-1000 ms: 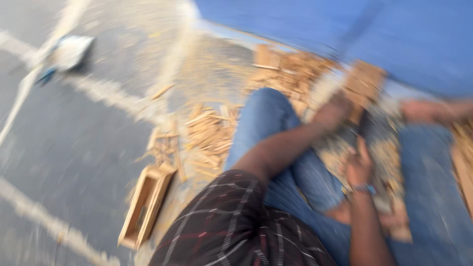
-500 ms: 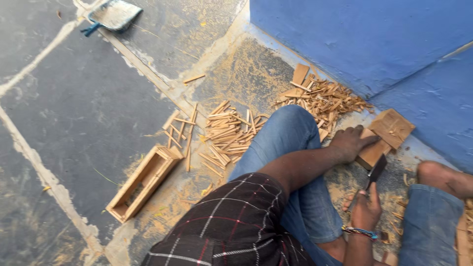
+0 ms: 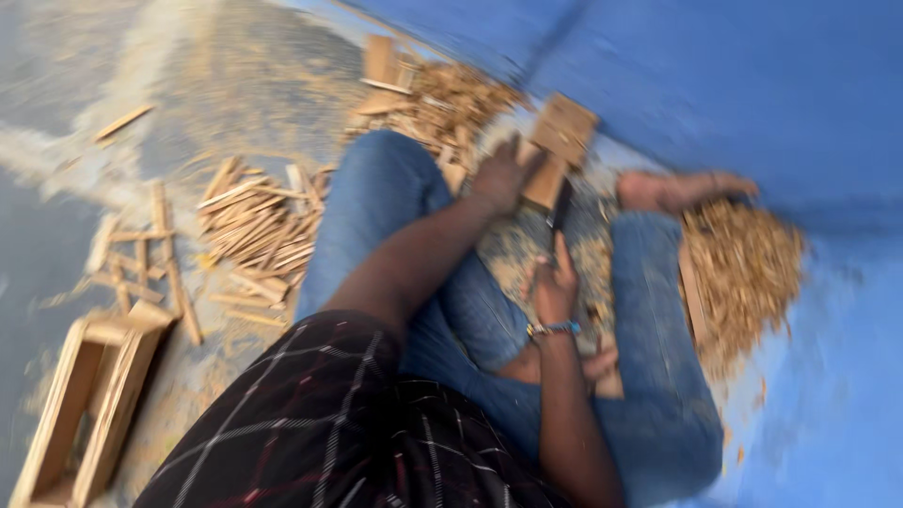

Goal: The person uses a hand carving tool to shave wood from a small block held against their feet while sitting on the floor.

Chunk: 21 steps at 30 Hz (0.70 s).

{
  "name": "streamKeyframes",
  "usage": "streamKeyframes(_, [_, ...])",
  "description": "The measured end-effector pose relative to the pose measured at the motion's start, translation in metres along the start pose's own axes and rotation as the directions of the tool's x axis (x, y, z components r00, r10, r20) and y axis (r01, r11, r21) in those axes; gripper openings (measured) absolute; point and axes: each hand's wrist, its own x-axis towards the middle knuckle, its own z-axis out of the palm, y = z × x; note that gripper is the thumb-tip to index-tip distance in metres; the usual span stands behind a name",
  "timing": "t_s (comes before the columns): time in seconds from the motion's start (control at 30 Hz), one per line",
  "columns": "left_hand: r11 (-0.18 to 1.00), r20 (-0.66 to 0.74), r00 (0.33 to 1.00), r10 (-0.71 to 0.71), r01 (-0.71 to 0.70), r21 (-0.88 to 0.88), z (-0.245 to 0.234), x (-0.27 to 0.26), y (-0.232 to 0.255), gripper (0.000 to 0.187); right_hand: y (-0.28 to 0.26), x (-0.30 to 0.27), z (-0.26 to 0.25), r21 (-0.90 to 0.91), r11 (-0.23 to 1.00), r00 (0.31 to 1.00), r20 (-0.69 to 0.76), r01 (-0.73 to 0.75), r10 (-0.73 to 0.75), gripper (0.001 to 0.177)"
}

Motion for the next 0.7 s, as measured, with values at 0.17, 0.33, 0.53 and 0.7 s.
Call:
streamKeyframes(0.17, [0.978, -0.330, 0.922, 0.201, -0.171, 0.118, -0.015, -0.019, 0.010, 0.069, -0.007, -0.014, 0.007, 0.047, 0.999, 0.999, -0.018, -0.027, 0.028, 0.072])
streamKeyframes(0.33, [0.957, -0.107, 0.951, 0.289, -0.286, 0.044, -0.023, -0.030, 0.020, 0.065, -0.017, -0.038, 0.007, -0.036, 0.992, 0.989, -0.078, -0.125, 0.122, 0.068])
streamKeyframes(0.53, [0.920, -0.199, 0.919, 0.340, -0.281, 0.272, -0.031, -0.031, 0.025, 0.063, -0.032, -0.060, 0.020, -0.095, 0.985, 0.989, -0.061, -0.141, 0.136, 0.066])
streamKeyframes(0.7, [0.928, -0.245, 0.906, 0.346, -0.291, 0.232, -0.025, -0.031, 0.026, 0.052, -0.041, -0.069, 0.023, -0.151, 0.983, 0.994, -0.063, -0.101, 0.092, 0.064])
